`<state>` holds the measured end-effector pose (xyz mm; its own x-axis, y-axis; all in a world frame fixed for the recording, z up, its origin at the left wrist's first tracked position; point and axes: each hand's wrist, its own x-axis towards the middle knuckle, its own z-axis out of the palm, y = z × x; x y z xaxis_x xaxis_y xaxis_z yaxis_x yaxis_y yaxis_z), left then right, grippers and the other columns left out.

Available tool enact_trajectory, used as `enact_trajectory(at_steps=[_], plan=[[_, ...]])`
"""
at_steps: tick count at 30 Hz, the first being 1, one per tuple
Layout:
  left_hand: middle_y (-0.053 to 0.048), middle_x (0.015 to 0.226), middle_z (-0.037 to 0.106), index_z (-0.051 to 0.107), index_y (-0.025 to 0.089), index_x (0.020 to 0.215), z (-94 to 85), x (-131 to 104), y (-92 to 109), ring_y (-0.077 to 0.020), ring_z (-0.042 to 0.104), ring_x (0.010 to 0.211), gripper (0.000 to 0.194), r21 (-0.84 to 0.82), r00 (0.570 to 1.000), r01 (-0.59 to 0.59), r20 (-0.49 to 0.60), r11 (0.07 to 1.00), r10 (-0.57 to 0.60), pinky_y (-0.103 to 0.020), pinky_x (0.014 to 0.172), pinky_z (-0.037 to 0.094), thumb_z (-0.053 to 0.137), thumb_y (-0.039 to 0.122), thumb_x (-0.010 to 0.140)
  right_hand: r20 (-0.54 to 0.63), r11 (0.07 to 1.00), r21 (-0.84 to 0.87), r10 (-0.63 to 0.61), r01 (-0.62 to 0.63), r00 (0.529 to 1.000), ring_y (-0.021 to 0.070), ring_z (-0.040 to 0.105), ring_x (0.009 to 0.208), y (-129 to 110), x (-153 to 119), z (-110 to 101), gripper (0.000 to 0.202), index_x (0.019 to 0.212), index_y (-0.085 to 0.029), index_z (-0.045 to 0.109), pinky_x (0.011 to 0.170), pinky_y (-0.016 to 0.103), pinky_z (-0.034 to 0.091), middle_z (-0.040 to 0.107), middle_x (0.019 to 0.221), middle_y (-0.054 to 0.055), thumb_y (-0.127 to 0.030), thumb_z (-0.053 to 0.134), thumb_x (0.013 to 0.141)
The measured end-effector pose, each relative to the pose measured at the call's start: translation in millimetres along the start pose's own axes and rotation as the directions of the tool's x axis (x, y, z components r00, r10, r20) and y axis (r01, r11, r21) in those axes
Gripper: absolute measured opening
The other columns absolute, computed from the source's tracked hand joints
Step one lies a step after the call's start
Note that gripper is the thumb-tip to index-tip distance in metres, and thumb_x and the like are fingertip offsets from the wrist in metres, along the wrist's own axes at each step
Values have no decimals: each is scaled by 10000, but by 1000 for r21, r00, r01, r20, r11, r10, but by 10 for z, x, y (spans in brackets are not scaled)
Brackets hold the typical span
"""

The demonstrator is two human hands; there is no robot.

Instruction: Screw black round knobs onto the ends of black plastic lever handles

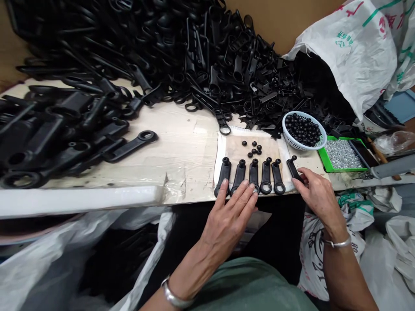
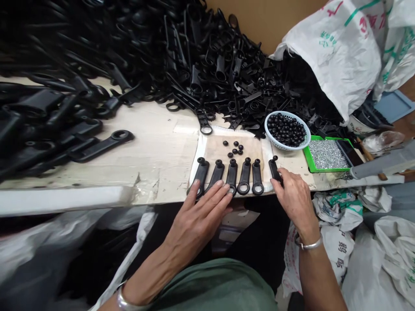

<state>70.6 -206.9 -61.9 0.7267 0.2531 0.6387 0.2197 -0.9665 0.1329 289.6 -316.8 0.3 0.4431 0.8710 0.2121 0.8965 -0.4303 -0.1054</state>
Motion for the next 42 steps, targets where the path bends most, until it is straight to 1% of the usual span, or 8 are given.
enact_trajectory(at_steps=[7, 20, 23, 27, 32, 34, 37, 42], plan=[[-133, 1274, 674, 613, 90, 1199, 6, -7, 38, -267, 580, 1276, 256, -2, 1000, 4, 2, 1000, -4, -570, 1212, 237, 577, 125, 948, -39, 998, 33, -58, 59, 998, 280, 694, 933, -161, -76, 86, 286, 1131, -117, 643, 830, 401, 536, 727, 994, 150, -313, 571, 936], [-157, 1304, 650, 598, 73, 1253, -32, -16, -22, -280, 552, 1301, 316, -45, 998, -59, -26, 997, 58, -545, 1238, 162, 564, 83, 939, -44, 990, 135, 53, -47, 998, 226, 681, 807, -150, -56, 112, 216, 1039, -177, 678, 763, 344, 529, 728, 886, 85, -327, 552, 946], [-162, 1307, 647, 590, 81, 1285, -58, 1, -60, -279, 504, 1344, 337, -58, 995, -90, -58, 994, 86, -531, 1241, 163, 543, 92, 951, -97, 990, 92, 121, -112, 988, 227, 680, 886, 100, 82, -30, 264, 1051, -199, 689, 833, 340, 521, 738, 981, 91, -366, 502, 968], [-161, 1292, 656, 574, 93, 1322, -86, 38, -55, -267, 458, 1378, 378, -100, 990, -105, -108, 989, 94, -498, 1243, 195, 554, 90, 944, -167, 943, -46, 317, -329, 934, 286, 631, 1075, 712, 327, -293, 369, 1184, -133, 656, 956, 416, 456, 691, 1158, 170, -270, 382, 978], [-159, 1321, 636, 533, 93, 1374, -110, 21, -40, -260, 444, 1386, 452, -153, 986, -122, -129, 981, 103, -472, 1239, 222, 567, 60, 925, 45, 916, -122, 390, -383, 920, 296, 667, 1002, 1333, 538, -378, 376, 1183, -166, 699, 874, 375, 466, 740, 1024, 159, -316, 635, 845], [-145, 1348, 619, 521, 117, 1391, -117, 3, -43, -262, 467, 1371, 477, -187, 988, -128, -115, 974, 107, -473, 1227, 257, 558, 48, 920, 114, 926, -124, 370, -356, 922, 281, 666, 1011, 1436, 599, -330, 417, 1194, -195, 701, 866, 348, 460, 747, 1033, 134, -324, 692, 798], [-142, 1352, 618, 520, 119, 1392, -148, -4, -28, -265, 493, 1357, 501, -242, 983, -159, -130, 957, 130, -472, 1196, 328, 550, 14, 904, 165, 942, -106, 331, -317, 929, 236, 673, 962, 1487, 677, -256, 316, 1091, -210, 746, 847, 308, 452, 759, 970, 93, -269, 697, 784], [-128, 1304, 658, 551, 149, 1368, -250, 42, 70, -256, 594, 1264, 517, -386, 987, -131, -136, 913, 84, -404, 1059, 510, 567, -16, 878, 134, 955, -47, 296, -292, 946, 191, 674, 846, 1525, 709, -236, 160, 907, -194, 783, 819, 281, 461, 766, 867, 60, -200, 676, 787]])
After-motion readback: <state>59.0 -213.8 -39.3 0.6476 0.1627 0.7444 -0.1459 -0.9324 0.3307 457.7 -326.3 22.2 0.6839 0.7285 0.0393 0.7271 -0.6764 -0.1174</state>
